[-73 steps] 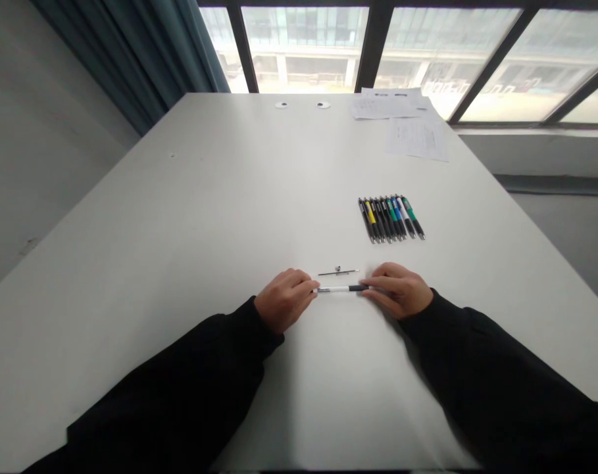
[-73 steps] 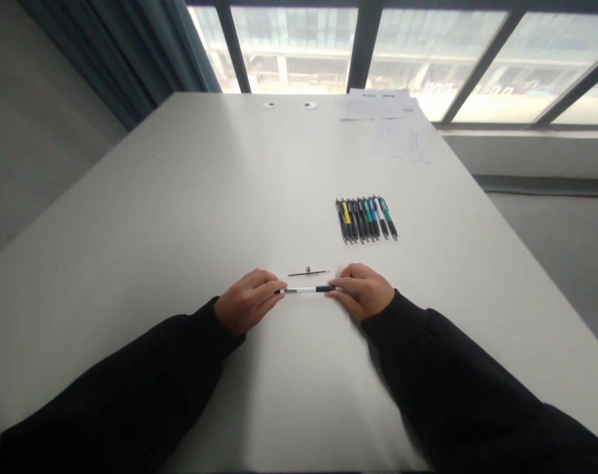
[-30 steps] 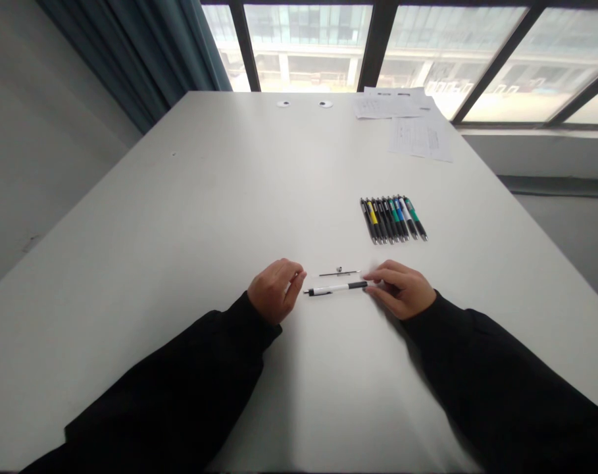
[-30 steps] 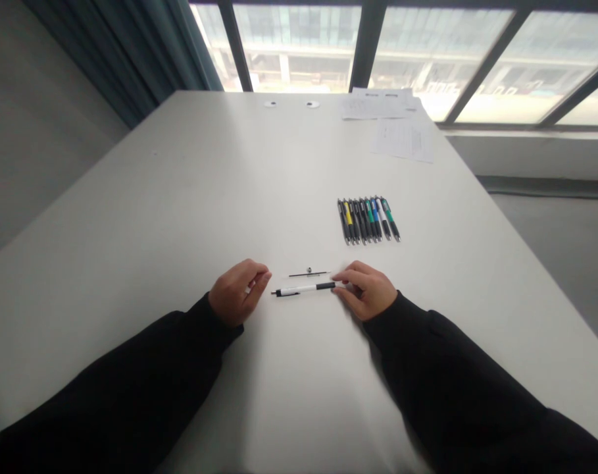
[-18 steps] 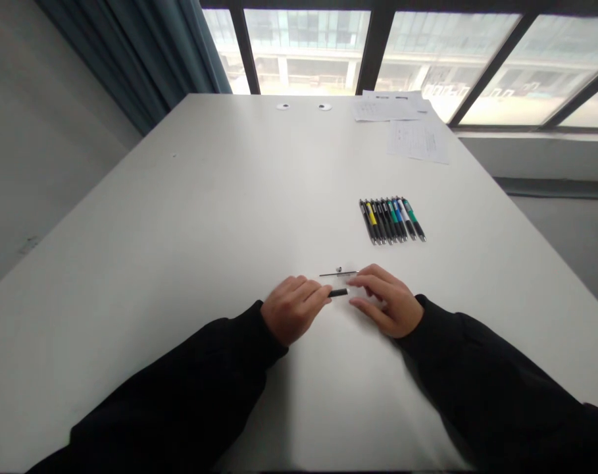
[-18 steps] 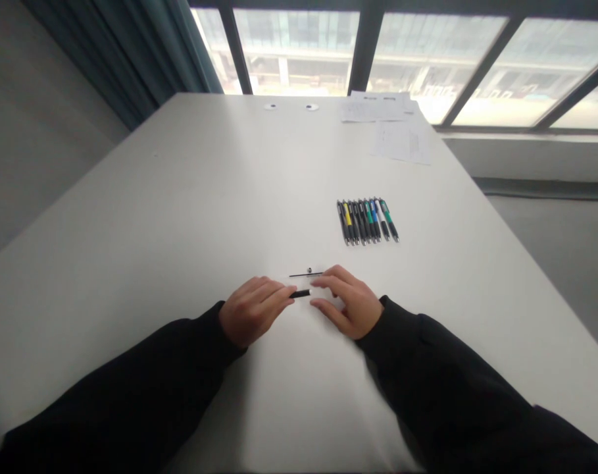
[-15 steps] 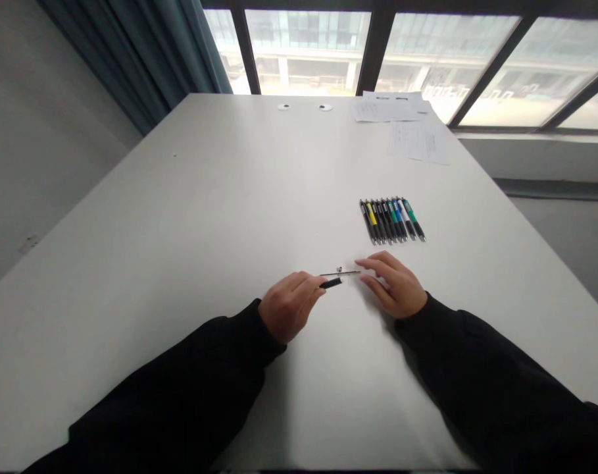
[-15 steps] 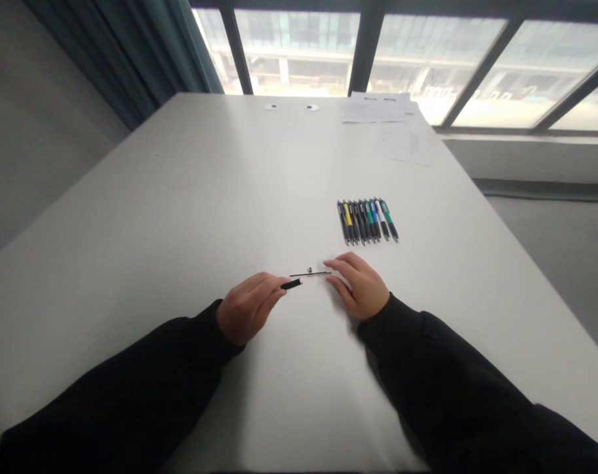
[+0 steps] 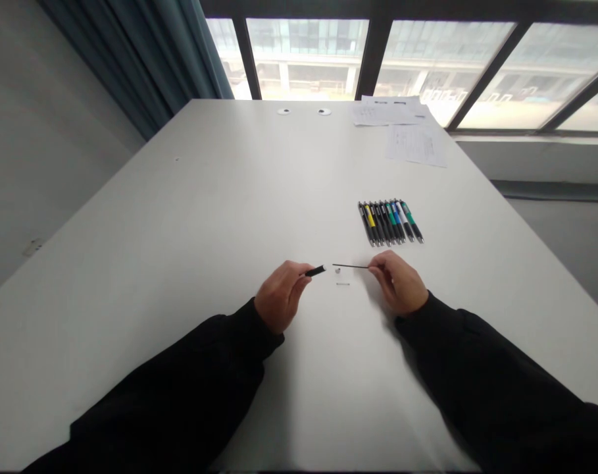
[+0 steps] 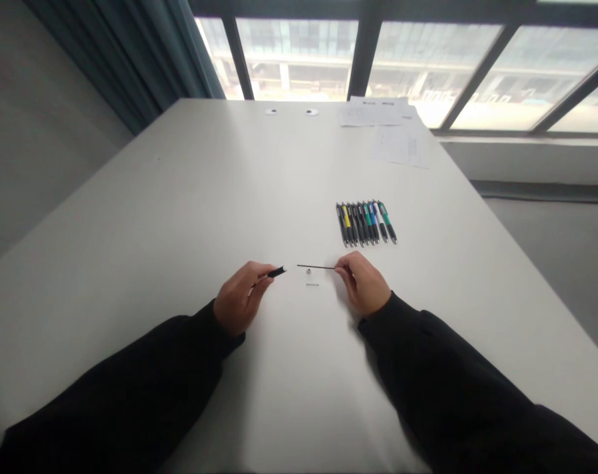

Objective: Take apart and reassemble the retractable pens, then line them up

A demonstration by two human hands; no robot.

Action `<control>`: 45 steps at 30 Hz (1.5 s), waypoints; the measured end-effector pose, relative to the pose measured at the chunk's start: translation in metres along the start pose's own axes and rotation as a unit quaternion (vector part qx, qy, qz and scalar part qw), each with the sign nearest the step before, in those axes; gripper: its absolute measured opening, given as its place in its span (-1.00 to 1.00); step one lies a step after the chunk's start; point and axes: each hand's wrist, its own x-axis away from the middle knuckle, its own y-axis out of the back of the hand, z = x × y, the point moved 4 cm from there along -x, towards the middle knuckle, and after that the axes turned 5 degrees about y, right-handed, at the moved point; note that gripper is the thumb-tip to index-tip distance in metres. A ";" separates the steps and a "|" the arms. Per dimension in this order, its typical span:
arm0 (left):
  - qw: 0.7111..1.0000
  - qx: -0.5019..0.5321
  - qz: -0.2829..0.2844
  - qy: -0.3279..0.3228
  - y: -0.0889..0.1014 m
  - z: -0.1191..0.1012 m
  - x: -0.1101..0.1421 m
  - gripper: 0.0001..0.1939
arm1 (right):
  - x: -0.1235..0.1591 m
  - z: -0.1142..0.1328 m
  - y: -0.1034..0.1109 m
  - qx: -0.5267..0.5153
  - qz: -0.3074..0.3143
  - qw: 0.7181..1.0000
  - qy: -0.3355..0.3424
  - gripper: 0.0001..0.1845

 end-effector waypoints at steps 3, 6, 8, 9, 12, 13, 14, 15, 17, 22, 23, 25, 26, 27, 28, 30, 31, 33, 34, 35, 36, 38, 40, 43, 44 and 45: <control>0.996 -0.065 -0.003 -0.057 0.000 0.000 -0.001 -0.88 | 0.002 0.005 0.008 0.015 -0.029 0.999 0.014 -0.93; 0.993 -0.095 -0.006 -0.068 0.000 0.002 -0.001 -0.89 | 0.003 0.009 0.010 0.009 -0.033 0.999 0.032 -0.94; 0.993 -0.095 -0.008 -0.063 0.000 0.003 -0.001 -0.89 | 0.003 0.009 0.010 0.002 -0.032 0.999 0.035 -0.93; 0.994 -0.093 -0.009 -0.059 0.000 0.003 -0.001 -0.89 | 0.003 0.009 0.009 0.000 -0.031 0.999 0.033 -0.93; 0.995 -0.090 -0.010 -0.051 0.000 0.003 0.000 -0.89 | 0.004 0.007 0.009 0.000 -0.036 0.999 0.016 -0.90; 0.994 -0.092 -0.010 -0.053 0.000 0.003 -0.001 -0.89 | 0.004 0.006 0.009 0.002 -0.037 0.999 0.010 -0.89; 0.994 -0.096 -0.010 -0.056 0.000 0.003 -0.001 -0.89 | 0.004 0.006 0.009 0.003 -0.036 0.999 0.008 -0.89; 0.993 -0.102 -0.010 -0.061 0.000 0.002 -0.001 -0.89 | 0.004 0.006 0.009 0.003 -0.033 0.999 0.009 -0.89; 0.990 -0.122 -0.011 -0.075 0.001 0.001 -0.001 -0.89 | 0.004 0.006 0.009 0.004 -0.026 0.999 0.020 -0.90; 0.974 -0.190 -0.019 -0.122 0.003 -0.003 -0.001 -0.88 | 0.002 0.010 0.009 0.010 -0.018 0.998 0.057 -0.94; 0.974 -0.189 -0.023 -0.126 0.003 -0.004 -0.002 -0.89 | 0.001 0.012 0.008 0.004 -0.013 0.998 0.065 -0.95; 0.978 -0.166 -0.022 -0.126 0.001 -0.005 -0.002 -0.88 | -0.001 0.018 0.004 -0.013 0.002 0.997 0.074 -0.96; 0.981 -0.146 -0.016 -0.123 -0.001 -0.005 -0.001 -0.88 | -0.002 0.022 0.001 -0.023 0.011 0.997 0.077 -0.96; 0.985 -0.125 -0.008 -0.120 -0.002 -0.005 -0.001 -0.88 | -0.004 0.027 -0.002 -0.033 0.018 0.996 0.077 -0.96; 0.988 -0.103 0.002 -0.117 -0.004 -0.005 0.000 -0.87 | -0.005 0.032 -0.004 -0.041 0.021 0.996 0.076 -0.97; 0.992 -0.065 0.014 -0.111 -0.008 -0.006 0.001 -0.85 | -0.009 0.042 -0.008 -0.060 0.014 0.996 0.070 -0.98; 0.993 -0.049 0.013 -0.106 -0.008 -0.006 0.002 -0.84 | -0.011 0.046 -0.009 -0.070 0.002 0.995 0.064 -0.98; 0.995 -0.023 0.003 -0.094 -0.008 -0.006 0.002 -0.83 | -0.013 0.052 -0.010 -0.091 -0.026 0.994 0.052 -0.99; 0.996 -0.011 -0.002 -0.086 -0.008 -0.006 0.002 -0.82 | -0.014 0.054 -0.010 -0.098 -0.038 0.993 0.046 -0.99; 0.997 0.000 -0.007 -0.080 -0.008 -0.006 0.002 -0.82 | -0.015 0.055 -0.011 -0.103 -0.048 0.993 0.041 -0.98; 0.997 0.008 -0.008 -0.077 -0.007 -0.006 0.002 -0.82 | -0.016 0.056 -0.011 -0.105 -0.055 0.992 0.040 -0.96; 0.997 0.014 -0.007 -0.082 -0.007 -0.006 0.002 -0.82 | -0.017 0.056 -0.012 -0.105 -0.063 0.992 0.044 -0.95; 0.995 0.005 -0.008 -0.096 -0.007 -0.008 0.002 -0.81 | -0.018 0.056 -0.012 -0.106 -0.063 0.991 0.048 -0.95; 0.995 0.007 -0.012 -0.096 -0.006 -0.009 0.000 -0.83 | -0.017 0.053 -0.009 -0.112 -0.047 0.992 0.046 -0.95; 0.996 0.021 -0.013 -0.083 -0.006 -0.008 0.000 -0.84 | -0.016 0.051 -0.007 -0.115 -0.035 0.992 0.043 -0.90; 0.997 0.039 -0.014 -0.065 -0.005 -0.008 -0.001 -0.85 | -0.013 0.048 -0.006 -0.117 -0.019 0.992 0.041 -0.83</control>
